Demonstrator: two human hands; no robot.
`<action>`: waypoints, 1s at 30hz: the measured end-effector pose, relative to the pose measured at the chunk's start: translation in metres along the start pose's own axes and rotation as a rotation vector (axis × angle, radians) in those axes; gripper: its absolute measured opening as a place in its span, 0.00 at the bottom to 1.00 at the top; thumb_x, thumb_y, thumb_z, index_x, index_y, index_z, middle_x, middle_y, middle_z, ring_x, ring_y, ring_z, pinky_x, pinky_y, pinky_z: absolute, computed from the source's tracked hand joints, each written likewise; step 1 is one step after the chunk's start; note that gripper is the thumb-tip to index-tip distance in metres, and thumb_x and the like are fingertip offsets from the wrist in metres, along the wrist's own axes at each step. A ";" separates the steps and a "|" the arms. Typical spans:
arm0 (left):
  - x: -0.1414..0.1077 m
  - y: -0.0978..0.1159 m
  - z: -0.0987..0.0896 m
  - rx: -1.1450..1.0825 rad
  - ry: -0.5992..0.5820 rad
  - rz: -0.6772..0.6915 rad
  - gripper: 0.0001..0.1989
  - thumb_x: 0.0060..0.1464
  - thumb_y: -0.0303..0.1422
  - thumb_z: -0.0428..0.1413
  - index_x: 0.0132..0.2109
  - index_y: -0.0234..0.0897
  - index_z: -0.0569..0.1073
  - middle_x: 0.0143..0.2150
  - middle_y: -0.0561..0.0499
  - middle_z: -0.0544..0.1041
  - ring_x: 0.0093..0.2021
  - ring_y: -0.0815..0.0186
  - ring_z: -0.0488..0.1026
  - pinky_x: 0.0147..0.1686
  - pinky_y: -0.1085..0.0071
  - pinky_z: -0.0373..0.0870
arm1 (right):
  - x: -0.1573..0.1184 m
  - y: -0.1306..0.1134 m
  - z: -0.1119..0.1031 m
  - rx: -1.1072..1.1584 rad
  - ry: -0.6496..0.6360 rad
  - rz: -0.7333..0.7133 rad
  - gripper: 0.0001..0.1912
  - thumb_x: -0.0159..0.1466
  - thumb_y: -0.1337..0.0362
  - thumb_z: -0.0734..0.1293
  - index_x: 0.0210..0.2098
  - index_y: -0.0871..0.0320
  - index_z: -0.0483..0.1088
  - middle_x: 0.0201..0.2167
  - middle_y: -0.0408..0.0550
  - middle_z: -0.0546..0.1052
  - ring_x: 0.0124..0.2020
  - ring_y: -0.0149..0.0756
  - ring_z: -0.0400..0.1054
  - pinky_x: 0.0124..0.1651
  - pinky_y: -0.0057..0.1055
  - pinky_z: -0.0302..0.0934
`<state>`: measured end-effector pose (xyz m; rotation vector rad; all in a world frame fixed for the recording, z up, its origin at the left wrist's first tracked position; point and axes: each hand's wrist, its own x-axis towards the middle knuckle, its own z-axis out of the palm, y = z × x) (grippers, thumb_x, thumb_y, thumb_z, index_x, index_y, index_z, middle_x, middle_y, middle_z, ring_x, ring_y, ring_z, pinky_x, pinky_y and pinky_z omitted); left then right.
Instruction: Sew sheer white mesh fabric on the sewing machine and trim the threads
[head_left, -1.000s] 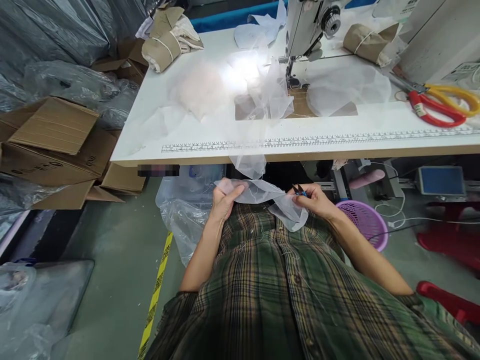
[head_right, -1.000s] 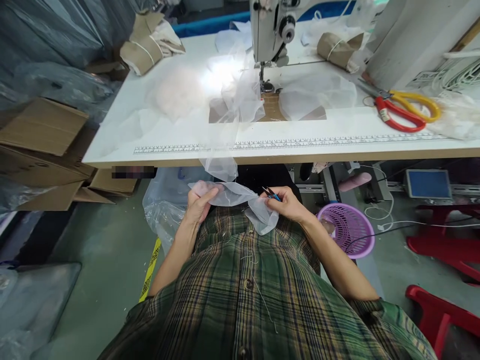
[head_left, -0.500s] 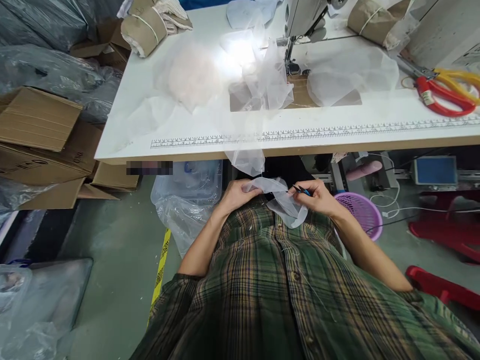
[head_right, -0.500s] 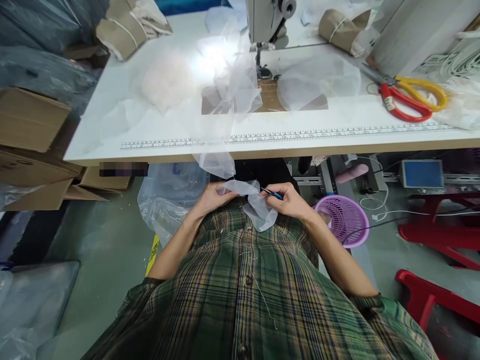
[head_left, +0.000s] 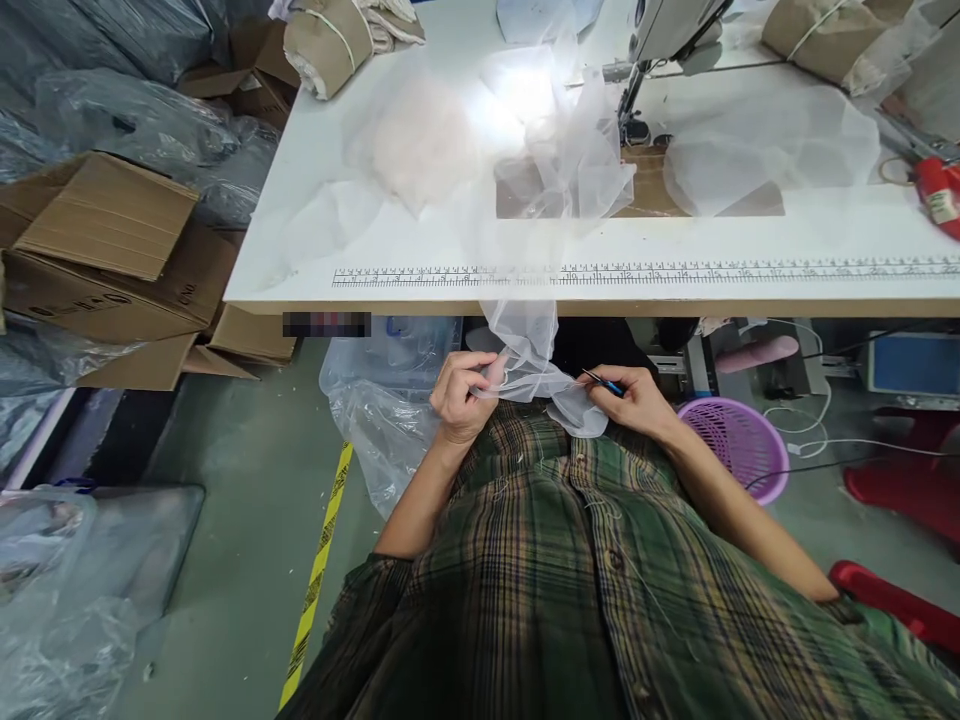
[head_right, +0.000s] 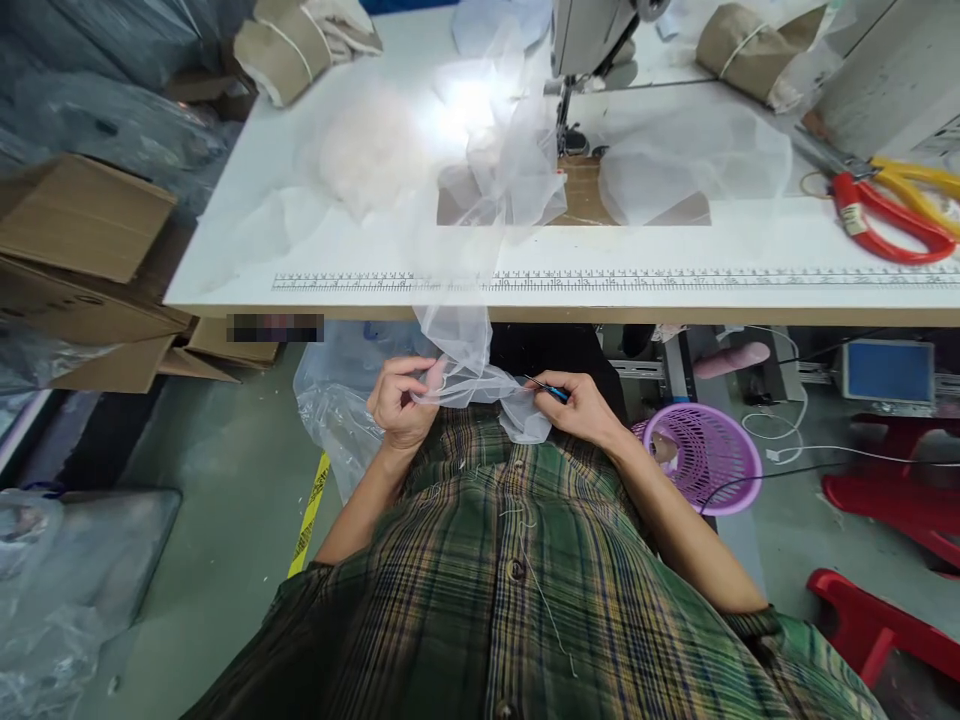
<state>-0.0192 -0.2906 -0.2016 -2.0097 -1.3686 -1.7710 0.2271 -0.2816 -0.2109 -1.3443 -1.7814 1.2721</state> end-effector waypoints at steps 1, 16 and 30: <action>0.001 0.000 -0.001 0.012 0.011 0.012 0.17 0.54 0.25 0.64 0.28 0.40 0.62 0.34 0.51 0.81 0.32 0.68 0.78 0.32 0.71 0.71 | 0.001 -0.001 0.002 0.000 0.000 -0.010 0.13 0.59 0.64 0.64 0.34 0.60 0.80 0.27 0.46 0.78 0.25 0.33 0.65 0.26 0.27 0.56; 0.001 -0.019 -0.015 -0.156 -0.292 -0.086 0.13 0.50 0.26 0.63 0.29 0.39 0.64 0.39 0.48 0.79 0.35 0.65 0.78 0.37 0.67 0.74 | -0.002 -0.005 0.007 0.019 -0.012 -0.085 0.13 0.58 0.66 0.63 0.34 0.59 0.80 0.30 0.46 0.81 0.29 0.36 0.71 0.30 0.28 0.61; 0.007 -0.061 0.026 -0.635 -0.665 -0.616 0.22 0.54 0.50 0.58 0.45 0.37 0.78 0.48 0.43 0.80 0.55 0.49 0.73 0.56 0.57 0.66 | -0.017 -0.023 0.007 -0.140 -0.186 -0.361 0.12 0.58 0.70 0.63 0.35 0.59 0.79 0.31 0.47 0.81 0.30 0.34 0.74 0.34 0.28 0.63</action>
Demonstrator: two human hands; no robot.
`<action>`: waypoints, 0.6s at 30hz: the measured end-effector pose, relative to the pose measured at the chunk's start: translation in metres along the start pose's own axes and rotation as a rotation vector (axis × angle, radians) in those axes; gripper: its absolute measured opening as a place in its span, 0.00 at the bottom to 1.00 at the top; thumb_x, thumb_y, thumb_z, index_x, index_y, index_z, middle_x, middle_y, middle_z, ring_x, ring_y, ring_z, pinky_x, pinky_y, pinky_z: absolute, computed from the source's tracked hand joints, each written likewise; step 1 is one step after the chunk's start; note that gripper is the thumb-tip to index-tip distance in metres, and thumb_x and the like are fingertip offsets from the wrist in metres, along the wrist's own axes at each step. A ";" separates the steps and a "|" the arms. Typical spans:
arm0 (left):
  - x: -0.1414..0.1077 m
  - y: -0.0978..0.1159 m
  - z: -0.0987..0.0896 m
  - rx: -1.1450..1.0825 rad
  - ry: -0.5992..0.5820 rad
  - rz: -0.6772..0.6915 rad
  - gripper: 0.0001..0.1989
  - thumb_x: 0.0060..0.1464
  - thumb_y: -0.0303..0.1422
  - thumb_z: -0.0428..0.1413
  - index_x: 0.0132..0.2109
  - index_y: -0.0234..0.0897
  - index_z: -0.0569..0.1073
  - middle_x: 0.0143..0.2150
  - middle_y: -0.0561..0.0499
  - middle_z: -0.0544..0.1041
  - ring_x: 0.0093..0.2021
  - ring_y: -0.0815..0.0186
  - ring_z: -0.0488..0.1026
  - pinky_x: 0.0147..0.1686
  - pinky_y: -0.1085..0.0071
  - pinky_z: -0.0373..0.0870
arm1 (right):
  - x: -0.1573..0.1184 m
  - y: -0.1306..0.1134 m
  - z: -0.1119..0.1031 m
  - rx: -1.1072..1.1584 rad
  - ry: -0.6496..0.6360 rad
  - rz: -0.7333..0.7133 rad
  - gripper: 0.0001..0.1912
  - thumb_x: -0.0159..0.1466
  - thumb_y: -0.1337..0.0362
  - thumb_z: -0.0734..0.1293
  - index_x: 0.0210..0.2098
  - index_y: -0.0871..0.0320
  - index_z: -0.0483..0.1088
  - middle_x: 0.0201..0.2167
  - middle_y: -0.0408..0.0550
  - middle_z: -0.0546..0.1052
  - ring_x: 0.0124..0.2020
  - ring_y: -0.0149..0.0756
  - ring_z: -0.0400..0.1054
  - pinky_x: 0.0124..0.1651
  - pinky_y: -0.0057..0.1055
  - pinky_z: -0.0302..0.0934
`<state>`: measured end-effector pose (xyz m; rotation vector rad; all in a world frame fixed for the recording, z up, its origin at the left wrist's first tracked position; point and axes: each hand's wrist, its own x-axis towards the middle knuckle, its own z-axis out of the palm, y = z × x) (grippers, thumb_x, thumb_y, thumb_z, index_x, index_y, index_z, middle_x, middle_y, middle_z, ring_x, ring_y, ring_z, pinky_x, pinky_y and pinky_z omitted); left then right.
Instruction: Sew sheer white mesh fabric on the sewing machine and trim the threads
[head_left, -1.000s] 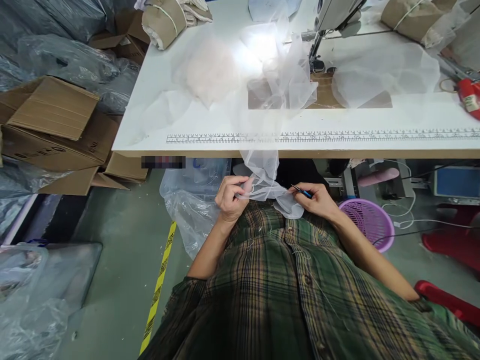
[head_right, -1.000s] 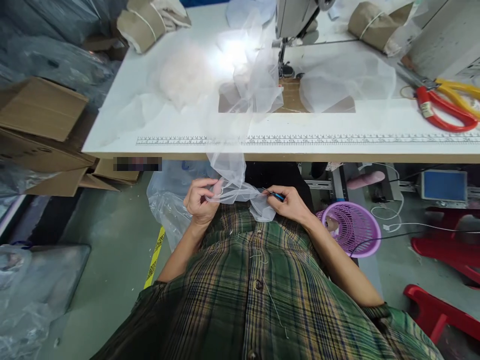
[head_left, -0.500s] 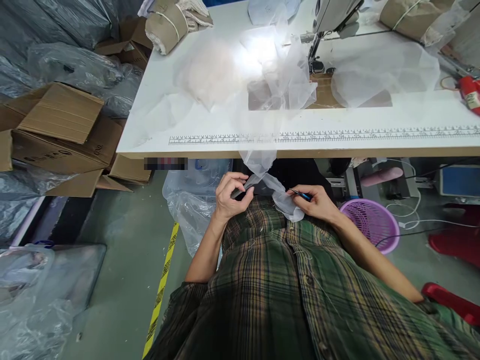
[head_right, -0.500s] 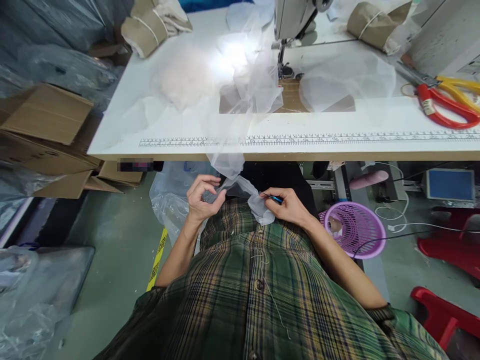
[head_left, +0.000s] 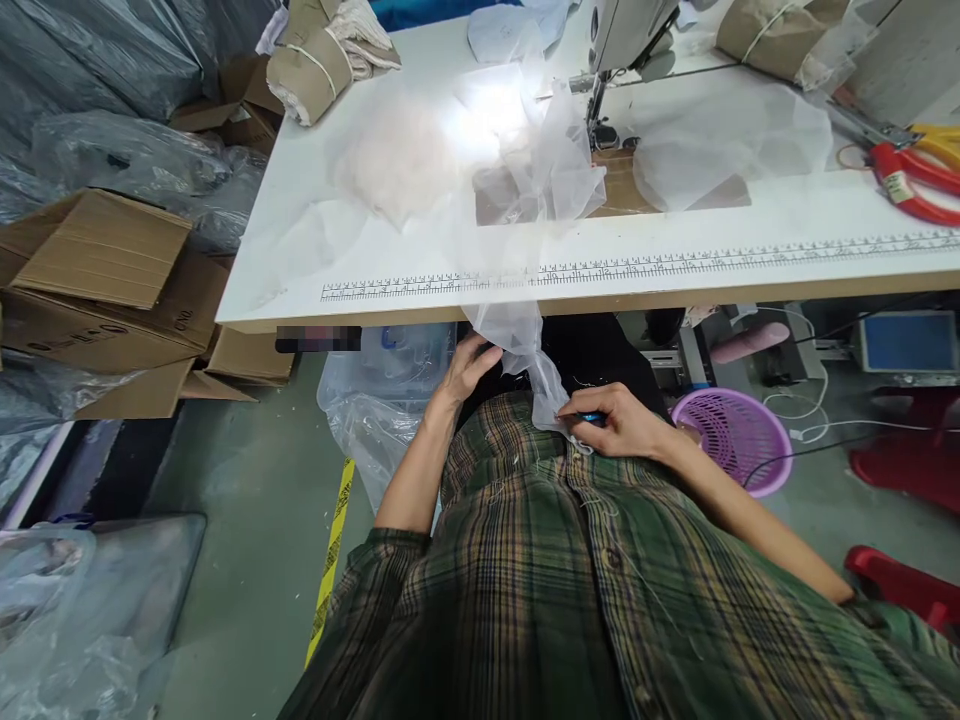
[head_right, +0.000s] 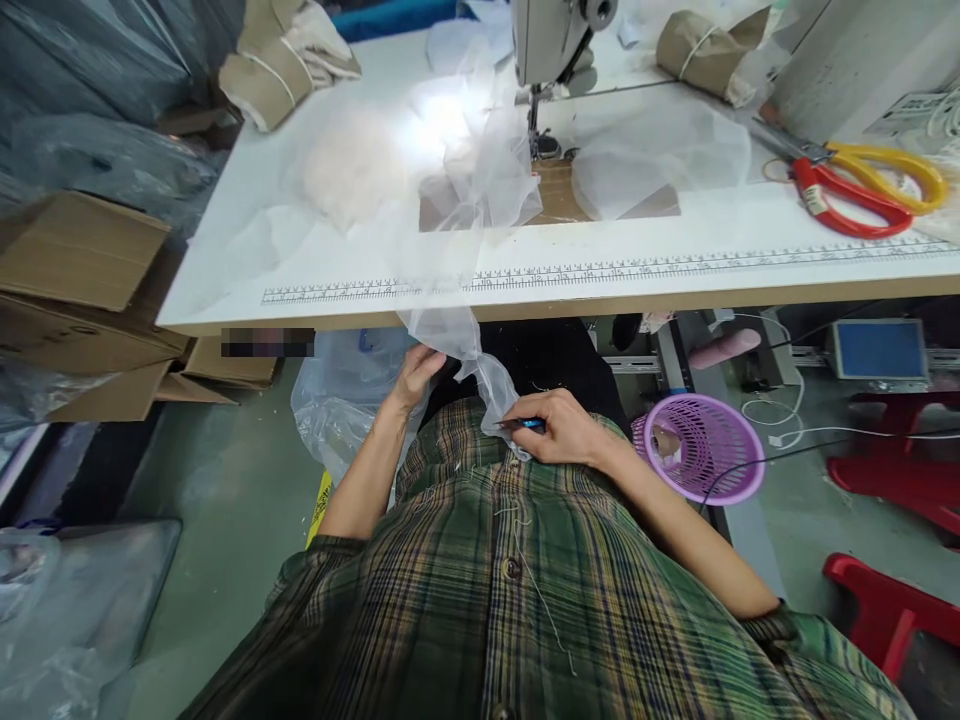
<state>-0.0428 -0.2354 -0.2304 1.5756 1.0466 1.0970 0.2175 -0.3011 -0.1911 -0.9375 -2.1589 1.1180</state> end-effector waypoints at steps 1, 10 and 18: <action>0.005 -0.001 0.003 -0.036 -0.047 -0.031 0.22 0.54 0.51 0.57 0.43 0.36 0.79 0.46 0.44 0.81 0.55 0.48 0.73 0.56 0.57 0.66 | -0.002 -0.003 0.000 -0.022 -0.013 -0.024 0.12 0.58 0.71 0.63 0.36 0.59 0.79 0.31 0.47 0.81 0.30 0.34 0.74 0.35 0.28 0.63; -0.011 0.010 0.010 -0.137 -0.093 -0.159 0.15 0.48 0.45 0.65 0.33 0.36 0.80 0.35 0.47 0.81 0.40 0.57 0.77 0.45 0.63 0.71 | -0.011 -0.010 0.001 -0.115 -0.005 -0.079 0.12 0.60 0.70 0.63 0.37 0.59 0.78 0.31 0.49 0.81 0.29 0.35 0.74 0.35 0.28 0.64; -0.025 0.021 -0.002 -0.119 -0.002 -0.109 0.16 0.49 0.45 0.67 0.33 0.37 0.78 0.37 0.43 0.81 0.42 0.57 0.78 0.43 0.63 0.74 | -0.009 -0.010 0.000 -0.119 -0.030 -0.070 0.12 0.60 0.70 0.63 0.38 0.59 0.79 0.31 0.48 0.81 0.29 0.34 0.74 0.35 0.28 0.63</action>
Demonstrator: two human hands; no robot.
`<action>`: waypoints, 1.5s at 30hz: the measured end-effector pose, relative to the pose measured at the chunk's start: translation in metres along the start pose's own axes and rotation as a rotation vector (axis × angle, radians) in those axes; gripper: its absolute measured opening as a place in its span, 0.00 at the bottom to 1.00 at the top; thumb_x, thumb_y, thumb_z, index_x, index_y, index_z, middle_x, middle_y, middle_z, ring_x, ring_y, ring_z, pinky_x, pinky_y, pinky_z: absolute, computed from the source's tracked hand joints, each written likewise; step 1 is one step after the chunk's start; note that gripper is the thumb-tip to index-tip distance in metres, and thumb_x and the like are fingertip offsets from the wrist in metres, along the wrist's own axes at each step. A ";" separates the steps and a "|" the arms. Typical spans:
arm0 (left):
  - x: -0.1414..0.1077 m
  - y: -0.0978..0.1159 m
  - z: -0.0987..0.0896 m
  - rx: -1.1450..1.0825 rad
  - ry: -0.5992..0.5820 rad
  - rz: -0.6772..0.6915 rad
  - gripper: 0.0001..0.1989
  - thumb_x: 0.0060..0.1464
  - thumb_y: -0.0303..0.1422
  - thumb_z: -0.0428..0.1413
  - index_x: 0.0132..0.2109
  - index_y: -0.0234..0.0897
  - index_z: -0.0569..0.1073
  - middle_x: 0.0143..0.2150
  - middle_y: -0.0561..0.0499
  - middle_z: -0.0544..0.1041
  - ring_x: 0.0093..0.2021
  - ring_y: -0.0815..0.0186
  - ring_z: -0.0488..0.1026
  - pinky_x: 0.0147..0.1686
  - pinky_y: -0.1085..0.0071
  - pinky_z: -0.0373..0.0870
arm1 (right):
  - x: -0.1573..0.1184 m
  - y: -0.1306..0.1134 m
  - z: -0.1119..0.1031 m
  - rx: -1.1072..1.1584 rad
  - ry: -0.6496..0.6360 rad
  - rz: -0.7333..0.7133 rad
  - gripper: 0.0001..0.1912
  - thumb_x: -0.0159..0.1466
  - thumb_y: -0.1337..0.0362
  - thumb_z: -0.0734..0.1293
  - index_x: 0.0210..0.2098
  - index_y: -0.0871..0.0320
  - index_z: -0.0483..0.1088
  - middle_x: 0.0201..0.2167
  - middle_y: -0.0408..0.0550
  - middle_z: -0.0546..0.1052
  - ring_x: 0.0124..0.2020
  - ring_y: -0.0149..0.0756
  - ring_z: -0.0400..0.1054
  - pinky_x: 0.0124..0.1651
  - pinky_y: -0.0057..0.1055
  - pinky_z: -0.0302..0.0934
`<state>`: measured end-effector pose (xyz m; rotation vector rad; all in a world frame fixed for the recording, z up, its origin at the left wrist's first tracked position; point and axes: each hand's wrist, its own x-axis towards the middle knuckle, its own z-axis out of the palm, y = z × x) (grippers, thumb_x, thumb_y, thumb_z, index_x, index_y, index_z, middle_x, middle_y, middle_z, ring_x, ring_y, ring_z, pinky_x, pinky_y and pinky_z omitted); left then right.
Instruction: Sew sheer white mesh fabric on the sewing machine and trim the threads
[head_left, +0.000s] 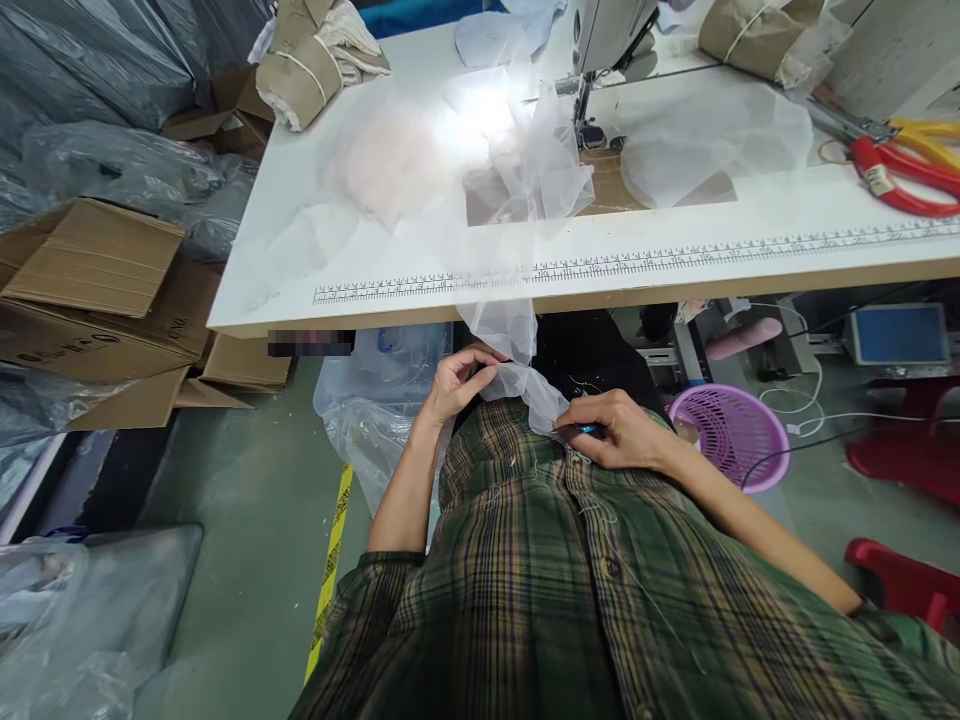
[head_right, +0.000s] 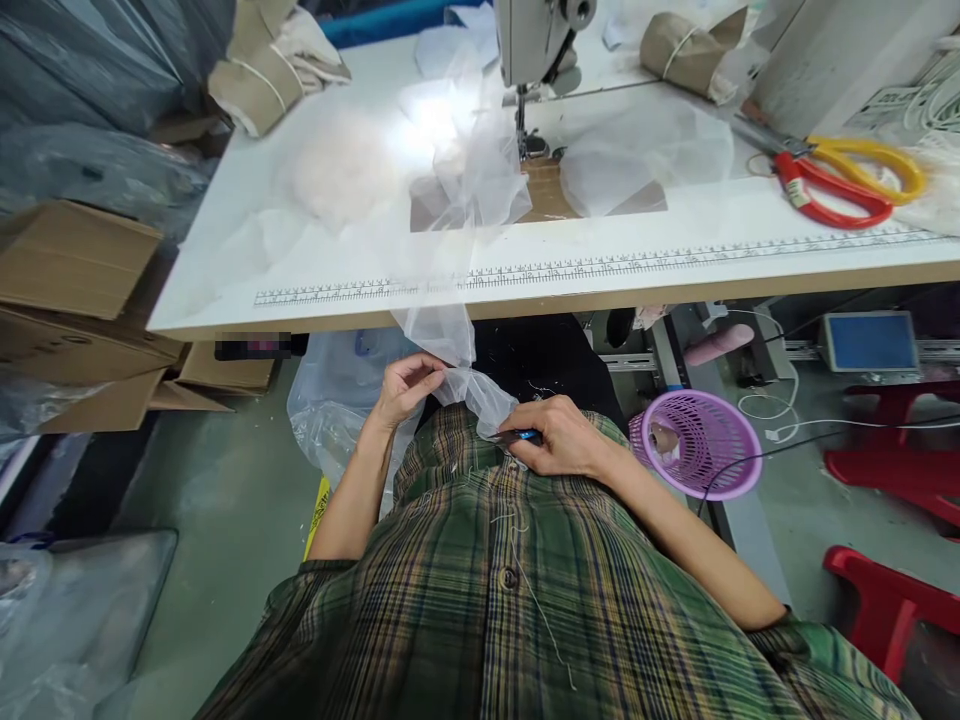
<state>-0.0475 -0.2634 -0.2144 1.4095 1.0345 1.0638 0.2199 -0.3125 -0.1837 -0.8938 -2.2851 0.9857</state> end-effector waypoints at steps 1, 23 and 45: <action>-0.001 0.000 -0.001 -0.001 -0.008 0.011 0.16 0.49 0.46 0.67 0.34 0.37 0.78 0.38 0.43 0.81 0.42 0.57 0.79 0.43 0.62 0.74 | 0.000 0.000 0.000 0.002 -0.001 0.007 0.12 0.60 0.70 0.63 0.37 0.58 0.79 0.31 0.48 0.81 0.29 0.34 0.73 0.34 0.29 0.63; -0.039 0.020 0.051 -0.052 -0.088 -0.021 0.17 0.54 0.44 0.64 0.39 0.37 0.68 0.41 0.44 0.80 0.43 0.61 0.79 0.46 0.64 0.74 | 0.019 -0.019 0.011 0.397 0.097 0.338 0.06 0.63 0.60 0.67 0.34 0.57 0.68 0.26 0.42 0.73 0.28 0.31 0.65 0.31 0.26 0.59; -0.091 0.050 0.031 0.246 -0.214 -0.271 0.12 0.53 0.34 0.61 0.44 0.42 0.68 0.31 0.55 0.84 0.36 0.61 0.81 0.42 0.66 0.71 | 0.038 -0.002 -0.002 -0.090 0.095 0.094 0.22 0.74 0.54 0.53 0.31 0.57 0.69 0.25 0.44 0.72 0.25 0.31 0.63 0.32 0.29 0.53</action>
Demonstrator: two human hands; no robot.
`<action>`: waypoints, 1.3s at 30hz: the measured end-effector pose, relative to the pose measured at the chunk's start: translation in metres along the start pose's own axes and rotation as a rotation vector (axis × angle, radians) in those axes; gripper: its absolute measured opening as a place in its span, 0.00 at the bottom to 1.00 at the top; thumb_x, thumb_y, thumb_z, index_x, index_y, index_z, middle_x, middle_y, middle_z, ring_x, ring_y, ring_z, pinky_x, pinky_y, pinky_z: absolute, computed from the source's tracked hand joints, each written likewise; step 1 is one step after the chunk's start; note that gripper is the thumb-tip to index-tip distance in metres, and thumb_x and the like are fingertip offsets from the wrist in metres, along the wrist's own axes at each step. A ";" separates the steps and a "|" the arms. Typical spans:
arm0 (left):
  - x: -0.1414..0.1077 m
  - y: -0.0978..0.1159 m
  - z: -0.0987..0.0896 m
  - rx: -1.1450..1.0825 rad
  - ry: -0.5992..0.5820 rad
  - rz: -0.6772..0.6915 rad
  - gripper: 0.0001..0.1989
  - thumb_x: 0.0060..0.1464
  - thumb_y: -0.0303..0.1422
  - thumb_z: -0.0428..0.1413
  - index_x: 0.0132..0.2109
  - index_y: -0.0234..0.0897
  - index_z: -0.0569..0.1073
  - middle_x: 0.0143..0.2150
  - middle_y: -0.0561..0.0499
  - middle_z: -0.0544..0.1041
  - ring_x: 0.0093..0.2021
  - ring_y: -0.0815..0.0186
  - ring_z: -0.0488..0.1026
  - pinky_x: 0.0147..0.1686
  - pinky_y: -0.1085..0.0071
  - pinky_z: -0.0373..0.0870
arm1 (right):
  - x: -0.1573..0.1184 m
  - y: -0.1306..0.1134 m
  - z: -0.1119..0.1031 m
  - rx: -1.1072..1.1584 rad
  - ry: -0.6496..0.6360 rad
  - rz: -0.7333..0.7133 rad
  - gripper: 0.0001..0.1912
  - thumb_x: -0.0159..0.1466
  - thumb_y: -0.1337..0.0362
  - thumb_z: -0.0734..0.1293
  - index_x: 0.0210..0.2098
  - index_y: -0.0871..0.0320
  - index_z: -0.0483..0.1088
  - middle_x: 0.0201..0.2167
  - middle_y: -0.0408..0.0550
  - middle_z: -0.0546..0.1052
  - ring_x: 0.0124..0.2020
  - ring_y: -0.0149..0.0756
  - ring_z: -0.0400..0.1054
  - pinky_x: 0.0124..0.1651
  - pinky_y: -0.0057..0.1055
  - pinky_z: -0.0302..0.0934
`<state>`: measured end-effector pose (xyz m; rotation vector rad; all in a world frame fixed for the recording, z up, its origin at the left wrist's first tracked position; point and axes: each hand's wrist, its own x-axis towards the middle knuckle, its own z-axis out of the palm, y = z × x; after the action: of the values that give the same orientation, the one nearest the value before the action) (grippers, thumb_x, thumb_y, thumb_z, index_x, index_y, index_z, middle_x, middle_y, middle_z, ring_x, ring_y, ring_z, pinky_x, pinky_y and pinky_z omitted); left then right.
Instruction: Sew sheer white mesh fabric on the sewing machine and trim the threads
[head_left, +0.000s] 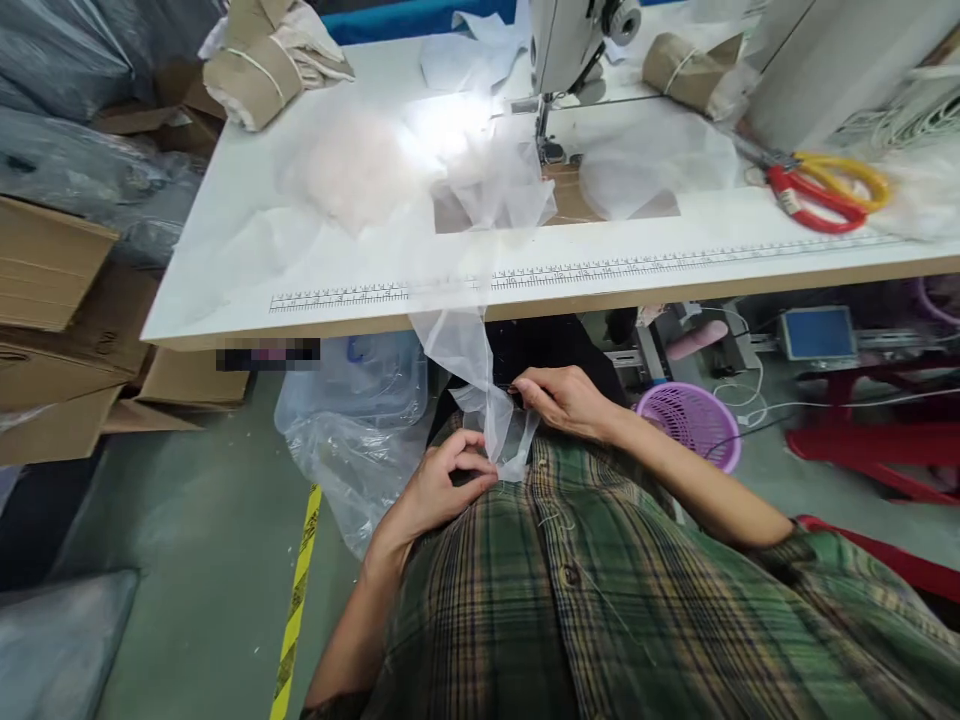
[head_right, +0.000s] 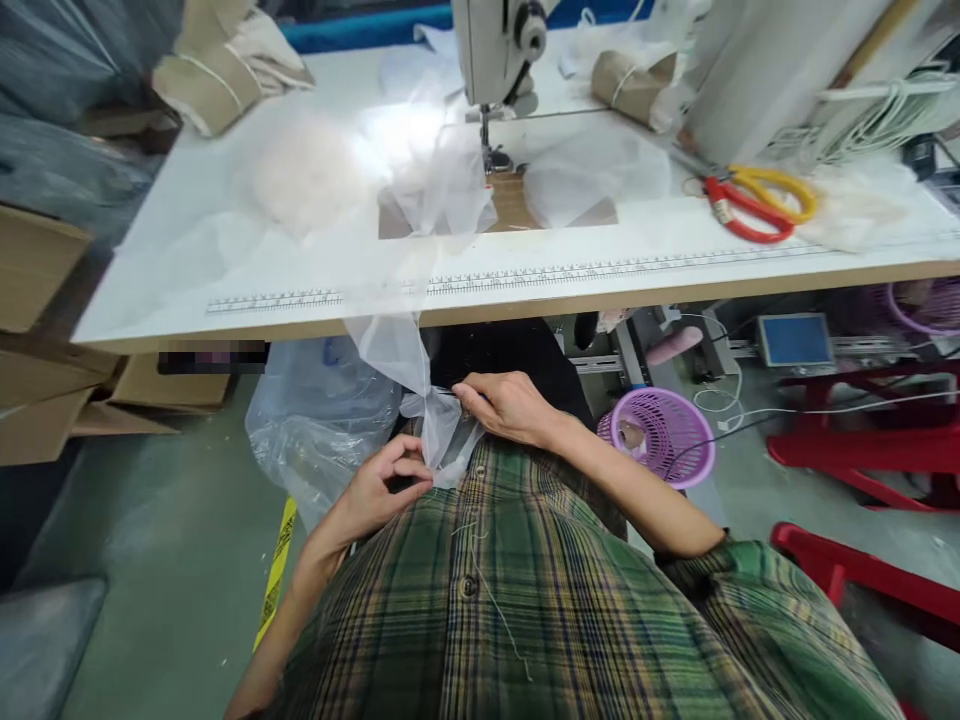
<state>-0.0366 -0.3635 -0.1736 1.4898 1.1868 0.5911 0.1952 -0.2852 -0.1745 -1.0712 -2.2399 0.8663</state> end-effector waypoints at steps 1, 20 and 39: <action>0.000 0.002 0.000 0.034 -0.009 0.013 0.11 0.54 0.34 0.61 0.43 0.42 0.69 0.31 0.55 0.84 0.36 0.61 0.81 0.43 0.65 0.71 | -0.001 0.000 -0.001 -0.003 0.003 0.001 0.22 0.74 0.55 0.53 0.31 0.57 0.69 0.25 0.44 0.72 0.25 0.31 0.63 0.32 0.29 0.53; 0.002 0.008 -0.003 0.023 -0.018 0.120 0.15 0.54 0.34 0.62 0.47 0.41 0.68 0.33 0.54 0.84 0.37 0.61 0.82 0.48 0.64 0.70 | 0.006 -0.004 0.004 0.081 -0.011 0.103 0.26 0.72 0.48 0.52 0.28 0.57 0.66 0.19 0.39 0.62 0.21 0.29 0.53 0.28 0.28 0.48; 0.015 0.015 -0.013 -0.081 0.029 0.135 0.23 0.54 0.36 0.65 0.55 0.34 0.70 0.38 0.46 0.84 0.42 0.60 0.81 0.52 0.63 0.70 | 0.005 -0.006 0.003 0.339 0.052 0.153 0.28 0.72 0.45 0.54 0.30 0.59 0.69 0.21 0.40 0.63 0.22 0.28 0.54 0.28 0.29 0.48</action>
<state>-0.0369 -0.3435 -0.1592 1.5050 1.0768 0.7457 0.1871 -0.2848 -0.1707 -1.0958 -1.8975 1.2163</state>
